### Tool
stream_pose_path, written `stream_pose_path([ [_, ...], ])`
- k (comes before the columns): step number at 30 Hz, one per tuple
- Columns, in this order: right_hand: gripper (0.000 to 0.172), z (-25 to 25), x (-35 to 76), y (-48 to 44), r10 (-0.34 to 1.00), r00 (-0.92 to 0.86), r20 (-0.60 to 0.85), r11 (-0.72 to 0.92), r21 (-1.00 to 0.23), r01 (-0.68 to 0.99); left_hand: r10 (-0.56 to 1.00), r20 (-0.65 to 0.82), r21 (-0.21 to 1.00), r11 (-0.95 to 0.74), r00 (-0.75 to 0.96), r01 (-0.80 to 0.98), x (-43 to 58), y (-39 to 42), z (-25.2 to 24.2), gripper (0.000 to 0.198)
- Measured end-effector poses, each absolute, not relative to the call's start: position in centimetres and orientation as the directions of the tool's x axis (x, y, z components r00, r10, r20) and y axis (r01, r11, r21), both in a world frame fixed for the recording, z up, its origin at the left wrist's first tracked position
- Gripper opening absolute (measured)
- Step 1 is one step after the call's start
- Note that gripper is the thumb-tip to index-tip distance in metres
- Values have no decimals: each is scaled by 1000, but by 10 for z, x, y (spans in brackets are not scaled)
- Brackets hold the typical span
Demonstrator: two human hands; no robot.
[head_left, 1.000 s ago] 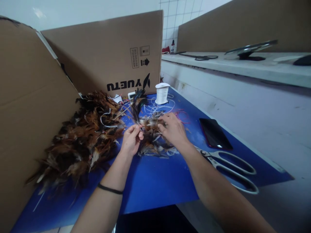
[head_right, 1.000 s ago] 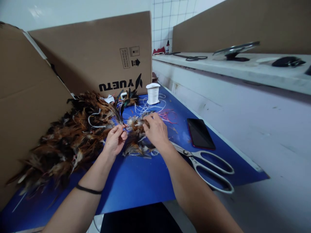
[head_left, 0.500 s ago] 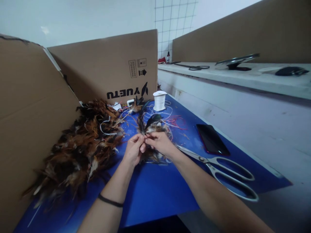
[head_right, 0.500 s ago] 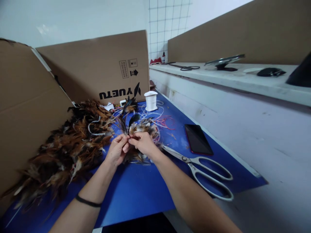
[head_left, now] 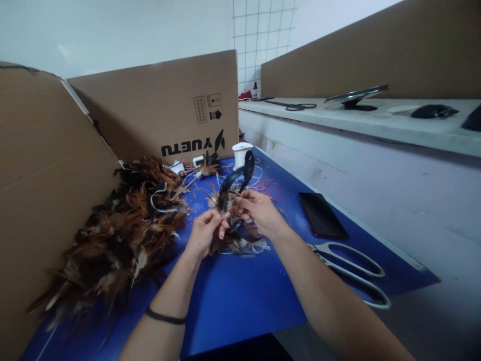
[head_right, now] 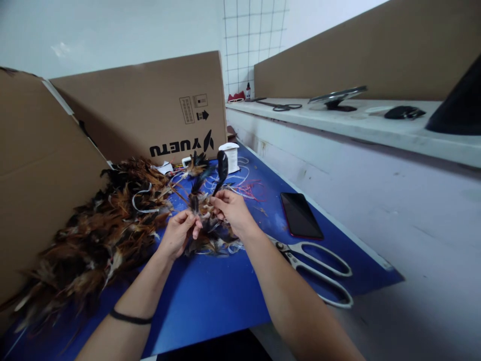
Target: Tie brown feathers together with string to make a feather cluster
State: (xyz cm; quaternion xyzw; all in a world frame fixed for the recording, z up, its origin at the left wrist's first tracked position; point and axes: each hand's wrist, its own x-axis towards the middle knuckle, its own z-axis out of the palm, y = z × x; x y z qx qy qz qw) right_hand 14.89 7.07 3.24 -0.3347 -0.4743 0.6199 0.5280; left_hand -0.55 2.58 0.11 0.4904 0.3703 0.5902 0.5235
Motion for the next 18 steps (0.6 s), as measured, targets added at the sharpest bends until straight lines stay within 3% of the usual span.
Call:
stream_pose_path([
  [5,32,34,153,72,950,-289,121,-14,-905,-426,983,172,953,-148,71,-265,-5,24,4,28],
  [12,26,19,150,73,859,-496,131,-45,-944,-327,993,51,938,-13,103,-346,-5,22,3,28],
  [18,25,16,147,72,821,-547,160,-18,-952,-306,991,74,948,-35,112,-316,-4,22,5,27],
])
